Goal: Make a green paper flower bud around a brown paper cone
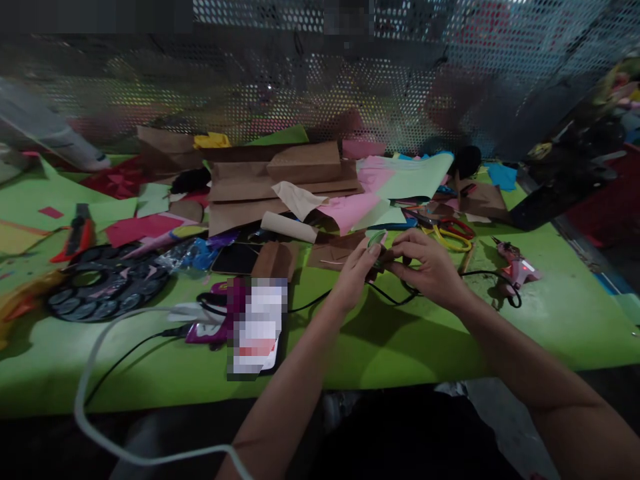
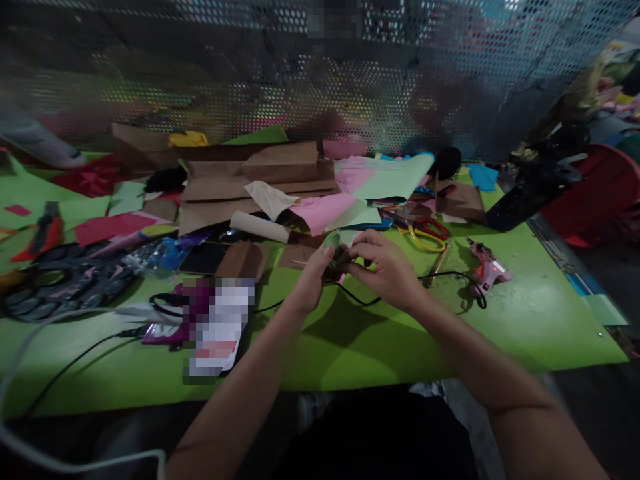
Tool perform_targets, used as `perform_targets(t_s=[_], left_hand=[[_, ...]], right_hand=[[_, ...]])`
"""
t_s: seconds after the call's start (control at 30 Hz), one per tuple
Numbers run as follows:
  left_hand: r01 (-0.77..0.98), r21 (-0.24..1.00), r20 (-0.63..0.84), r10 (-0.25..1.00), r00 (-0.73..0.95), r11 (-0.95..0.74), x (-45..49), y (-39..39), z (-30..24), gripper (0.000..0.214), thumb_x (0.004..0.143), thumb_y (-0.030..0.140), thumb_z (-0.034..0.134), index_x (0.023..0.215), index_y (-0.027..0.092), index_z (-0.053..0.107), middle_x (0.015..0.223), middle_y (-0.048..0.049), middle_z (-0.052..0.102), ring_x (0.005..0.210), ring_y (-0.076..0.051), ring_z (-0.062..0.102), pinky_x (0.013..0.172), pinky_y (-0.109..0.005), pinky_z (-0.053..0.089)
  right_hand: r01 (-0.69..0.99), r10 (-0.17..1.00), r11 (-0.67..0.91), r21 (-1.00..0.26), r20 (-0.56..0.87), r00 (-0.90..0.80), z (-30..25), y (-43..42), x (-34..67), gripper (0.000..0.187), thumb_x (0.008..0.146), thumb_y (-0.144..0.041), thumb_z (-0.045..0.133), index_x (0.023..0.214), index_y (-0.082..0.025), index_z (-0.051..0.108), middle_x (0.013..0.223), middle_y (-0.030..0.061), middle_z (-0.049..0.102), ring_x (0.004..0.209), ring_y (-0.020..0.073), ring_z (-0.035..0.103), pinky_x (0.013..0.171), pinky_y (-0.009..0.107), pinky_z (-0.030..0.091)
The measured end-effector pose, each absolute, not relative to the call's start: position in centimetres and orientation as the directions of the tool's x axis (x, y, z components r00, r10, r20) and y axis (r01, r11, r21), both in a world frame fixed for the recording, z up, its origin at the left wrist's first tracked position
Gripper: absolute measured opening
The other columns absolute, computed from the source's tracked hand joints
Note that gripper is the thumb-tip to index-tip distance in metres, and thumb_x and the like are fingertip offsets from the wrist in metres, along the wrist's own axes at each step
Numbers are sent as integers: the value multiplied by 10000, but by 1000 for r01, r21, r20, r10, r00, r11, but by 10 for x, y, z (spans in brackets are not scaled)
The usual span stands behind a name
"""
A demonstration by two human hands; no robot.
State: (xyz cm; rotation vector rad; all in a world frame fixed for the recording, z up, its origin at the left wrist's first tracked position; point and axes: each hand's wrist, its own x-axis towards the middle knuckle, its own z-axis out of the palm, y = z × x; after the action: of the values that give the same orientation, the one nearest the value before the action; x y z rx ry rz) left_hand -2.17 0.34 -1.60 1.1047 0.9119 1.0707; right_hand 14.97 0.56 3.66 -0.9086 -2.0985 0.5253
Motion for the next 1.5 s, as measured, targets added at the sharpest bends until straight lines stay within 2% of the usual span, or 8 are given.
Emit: perform_targets(t_s=[0.13,0.23,0.53,0.67,0.8,1.03,1.3,1.5], left_hand=[[-225,968,-62,974,220,112,-21,2,-19,510,870,686,555,1072,228,650,931,-32,630,761,-148,534,613,-253,413],[-245,961,-73,970,234,132,-20,2,-21,526,867,696,555,1089,230,653,890,-26,613,709,-133,512,588,-247,400],[-239,963,-63,968,241,122,-19,2,-22,522,887,684,537,1105,225,652,917,-34,620,753,-141,530,608,-247,408],[-261,957,-63,969,240,127,-19,2,-21,499,882,678,546,1061,225,652,882,-23,612,705,-127,500,585,-242,384],[-224,970,-42,974,221,93,-19,2,-19,486,879,663,565,1073,225,646,956,-31,644,789,-144,541,644,-250,424],[-241,962,-70,966,248,131,-18,1,-14,514,831,710,598,976,217,622,815,-5,563,664,-116,469,586,-249,387],[-278,948,-82,964,254,154,-18,2,-20,531,857,706,562,1062,223,650,824,-17,586,670,-126,483,589,-258,366],[-301,942,-69,964,256,147,-17,4,-25,505,876,689,547,1019,217,653,821,-19,582,652,-119,470,573,-257,354]], right_hand=[[404,765,639,-654,485,-425,34,5,150,85,924,-199,649,859,-208,704,872,42,700,854,182,657,762,309,535],[402,773,632,-662,502,-388,31,4,150,101,918,-145,621,936,-213,694,901,34,725,840,172,663,770,306,534],[372,684,726,-578,559,-469,34,2,152,219,886,-46,566,966,-221,669,917,34,726,860,169,673,773,297,535],[365,718,693,-622,545,-433,36,0,151,149,890,-110,628,987,-219,655,932,29,728,795,153,658,700,271,532],[387,704,703,-596,507,-498,37,1,150,82,908,-192,672,983,-218,693,932,46,725,815,172,658,712,291,531],[431,739,673,-601,514,-436,31,5,152,78,905,-149,671,857,-208,691,821,27,708,782,167,654,685,272,500],[346,757,650,-676,542,-364,27,2,149,131,895,-131,668,979,-229,688,888,9,749,756,145,680,695,259,536],[337,688,725,-601,608,-396,27,4,150,131,909,-111,636,862,-226,676,827,9,740,796,151,698,728,259,543]])
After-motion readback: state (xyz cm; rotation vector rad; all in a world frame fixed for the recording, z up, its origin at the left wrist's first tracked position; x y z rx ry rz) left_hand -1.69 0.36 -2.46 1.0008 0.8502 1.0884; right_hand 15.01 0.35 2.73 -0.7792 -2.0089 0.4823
